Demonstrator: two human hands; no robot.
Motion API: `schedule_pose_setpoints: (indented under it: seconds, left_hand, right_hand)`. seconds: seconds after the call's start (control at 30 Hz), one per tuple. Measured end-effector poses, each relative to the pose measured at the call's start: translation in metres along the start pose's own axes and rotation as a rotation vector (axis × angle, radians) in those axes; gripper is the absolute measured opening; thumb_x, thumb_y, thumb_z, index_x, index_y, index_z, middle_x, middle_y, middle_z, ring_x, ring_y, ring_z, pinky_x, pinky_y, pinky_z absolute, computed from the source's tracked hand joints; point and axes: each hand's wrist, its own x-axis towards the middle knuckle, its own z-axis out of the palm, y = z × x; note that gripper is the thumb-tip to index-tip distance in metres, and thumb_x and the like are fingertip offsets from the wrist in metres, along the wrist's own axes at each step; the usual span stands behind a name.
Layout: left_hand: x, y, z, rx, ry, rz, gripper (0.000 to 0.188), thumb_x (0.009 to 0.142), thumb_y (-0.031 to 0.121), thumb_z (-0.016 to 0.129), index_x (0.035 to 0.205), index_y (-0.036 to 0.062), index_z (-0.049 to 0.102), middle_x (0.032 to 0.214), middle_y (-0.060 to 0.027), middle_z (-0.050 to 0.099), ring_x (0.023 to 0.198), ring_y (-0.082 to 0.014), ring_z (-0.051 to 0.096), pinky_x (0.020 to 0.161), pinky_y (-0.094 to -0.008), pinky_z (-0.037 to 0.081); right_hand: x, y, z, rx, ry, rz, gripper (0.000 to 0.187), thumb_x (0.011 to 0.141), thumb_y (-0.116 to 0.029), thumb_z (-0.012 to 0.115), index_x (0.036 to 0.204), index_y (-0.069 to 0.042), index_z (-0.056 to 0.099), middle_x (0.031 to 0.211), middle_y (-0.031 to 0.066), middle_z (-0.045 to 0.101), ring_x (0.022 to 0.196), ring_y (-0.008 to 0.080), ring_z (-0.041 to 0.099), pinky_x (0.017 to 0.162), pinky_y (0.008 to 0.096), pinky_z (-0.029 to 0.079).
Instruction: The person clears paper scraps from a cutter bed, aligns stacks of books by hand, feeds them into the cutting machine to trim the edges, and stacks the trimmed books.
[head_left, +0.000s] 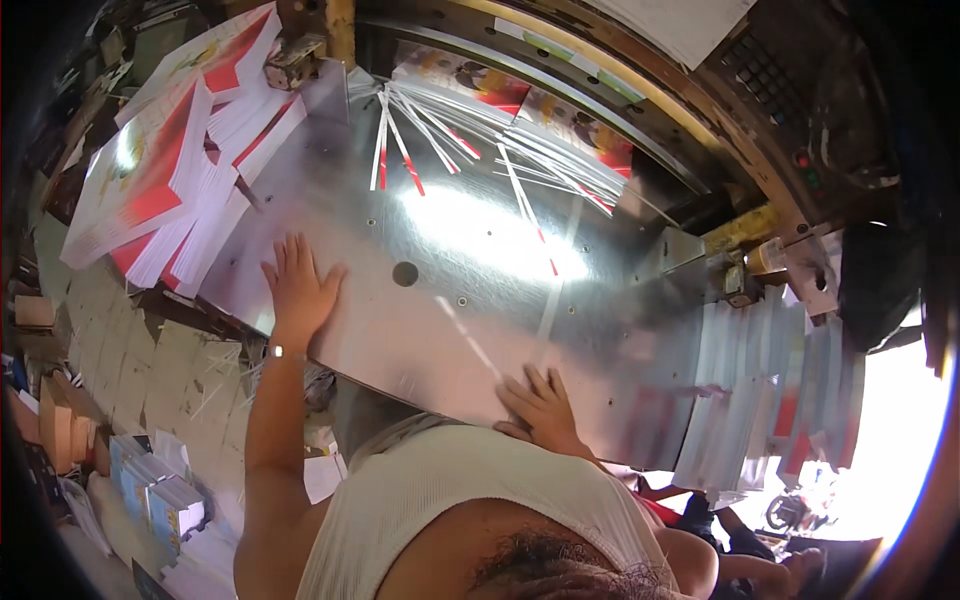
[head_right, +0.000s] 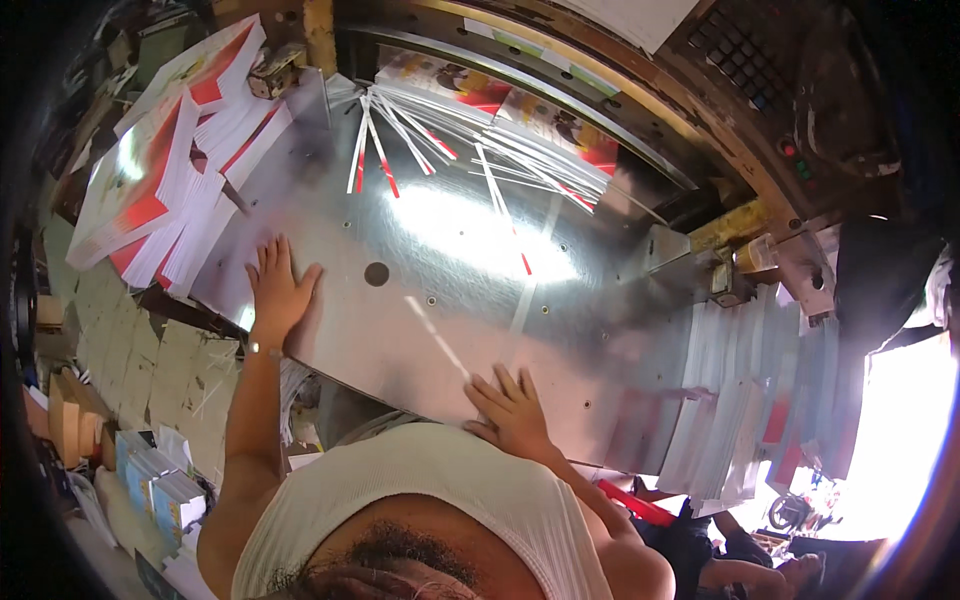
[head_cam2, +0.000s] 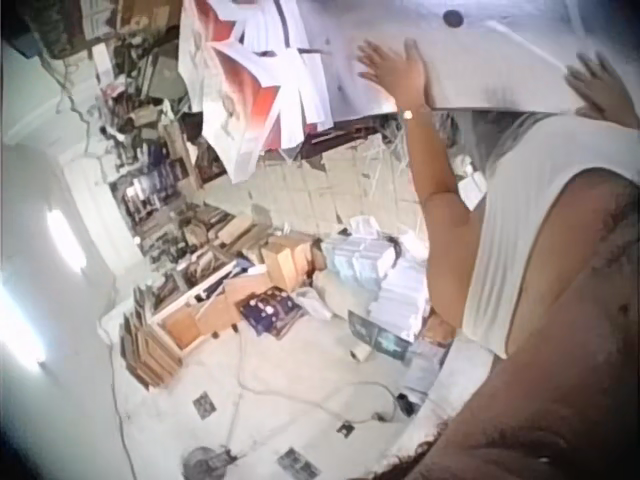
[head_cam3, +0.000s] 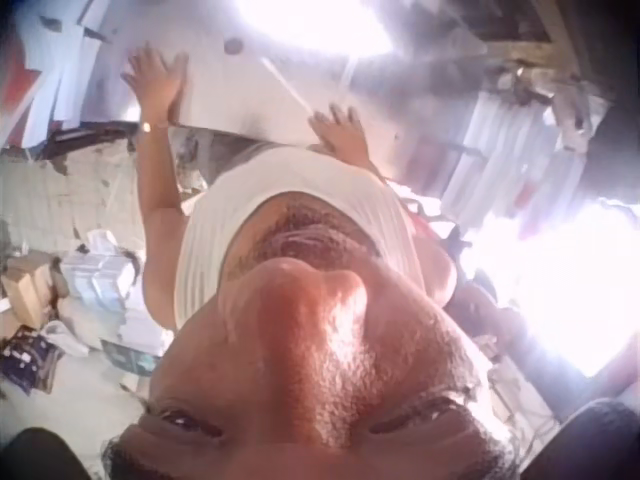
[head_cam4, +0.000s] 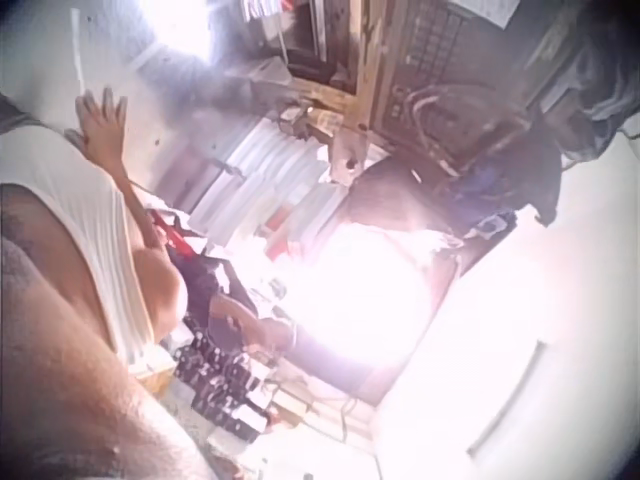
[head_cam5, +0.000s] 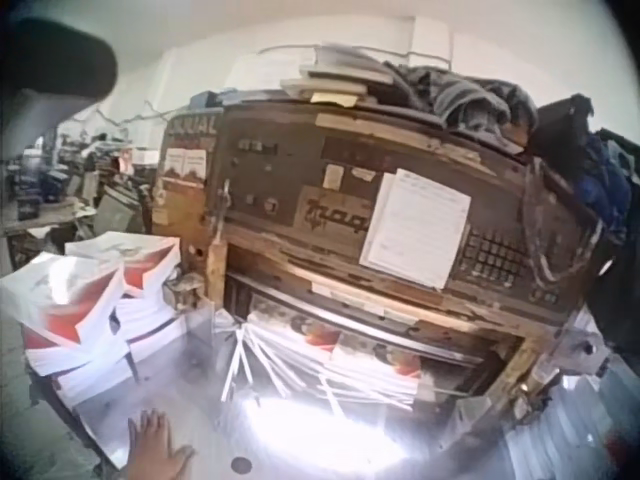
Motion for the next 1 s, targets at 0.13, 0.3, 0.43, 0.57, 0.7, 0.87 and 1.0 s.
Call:
schedule_pose_setpoints:
  seconds: [0.13, 0.3, 0.43, 0.57, 0.7, 0.87, 1.0]
  left_hand:
    - [0.078, 0.034, 0.009, 0.009, -0.050, 0.134, 0.080, 0.092, 0.049, 0.058, 0.150, 0.0007, 0.033, 0.158, -0.0209, 0.029, 0.148, -0.0409, 0.019, 0.117, -0.0654, 0.010]
    - [0.164, 0.111, 0.047, -0.065, -0.054, 0.603, 0.059, 0.096, 0.038, 0.054, 0.147, 0.0109, 0.043, 0.155, -0.0128, 0.038, 0.145, -0.0383, 0.029, 0.115, -0.0676, 0.013]
    - [0.218, 0.155, 0.062, -0.325, -0.070, 0.870, 0.049, 0.094, 0.027, 0.057, 0.140, 0.0123, 0.051, 0.152, -0.0125, 0.043, 0.144, -0.0339, 0.033, 0.119, -0.0582, 0.018]
    - [0.262, 0.177, 0.062, -0.350, 0.181, 0.870, 0.050, 0.085, 0.032, 0.069, 0.128, 0.0087, 0.059, 0.137, -0.0137, 0.054, 0.131, -0.0322, 0.046, 0.114, -0.0482, 0.030]
    - [0.303, 0.188, 0.077, -0.338, 0.222, 0.841, 0.065, 0.074, 0.045, 0.076, 0.124, 0.0082, 0.061, 0.131, -0.0137, 0.057, 0.126, -0.0323, 0.048, 0.112, -0.0451, 0.032]
    - [0.331, 0.200, 0.078, -0.294, 0.148, 0.786, 0.069, 0.073, 0.051, 0.077, 0.125, 0.0082, 0.061, 0.131, -0.0119, 0.058, 0.125, -0.0323, 0.050, 0.110, -0.0435, 0.032]
    - [0.334, 0.206, 0.074, -0.226, 0.098, 0.773, 0.070, 0.074, 0.052, 0.076, 0.125, 0.0074, 0.061, 0.124, -0.0113, 0.060, 0.122, -0.0309, 0.051, 0.108, -0.0422, 0.034]
  right_hand:
    - [0.096, 0.021, -0.009, -0.023, 0.026, -0.022, 0.064, 0.080, -0.045, 0.075, 0.133, -0.011, 0.060, 0.139, 0.0074, 0.058, 0.133, 0.0386, 0.047, 0.111, 0.0629, 0.027]
    - [0.185, 0.129, -0.014, -0.177, 0.350, 0.118, 0.053, 0.071, -0.044, 0.082, 0.105, -0.009, 0.062, 0.122, 0.0109, 0.062, 0.120, 0.0356, 0.053, 0.104, 0.0532, 0.034]
    - [0.252, 0.208, -0.058, -0.145, 0.339, 0.261, 0.068, 0.056, -0.046, 0.090, 0.103, -0.008, 0.059, 0.113, 0.0138, 0.061, 0.111, 0.0339, 0.054, 0.096, 0.0442, 0.040]
    - [0.287, 0.264, -0.067, -0.219, 0.298, 0.397, 0.082, 0.054, -0.053, 0.090, 0.113, -0.007, 0.056, 0.114, 0.0148, 0.060, 0.111, 0.0349, 0.054, 0.096, 0.0443, 0.040]
    - [0.298, 0.295, -0.039, -0.201, 0.441, 0.421, 0.087, 0.057, -0.059, 0.086, 0.120, -0.006, 0.058, 0.119, 0.0148, 0.058, 0.113, 0.0341, 0.052, 0.098, 0.0453, 0.038]
    - [0.305, 0.296, -0.049, -0.137, 0.408, 0.408, 0.072, 0.060, -0.053, 0.086, 0.112, -0.008, 0.063, 0.115, 0.0137, 0.059, 0.112, 0.0335, 0.053, 0.098, 0.0447, 0.039]
    - [0.304, 0.298, -0.052, -0.074, 0.428, 0.397, 0.072, 0.063, -0.049, 0.085, 0.118, -0.008, 0.063, 0.114, 0.0124, 0.061, 0.113, 0.0325, 0.054, 0.098, 0.0430, 0.040]
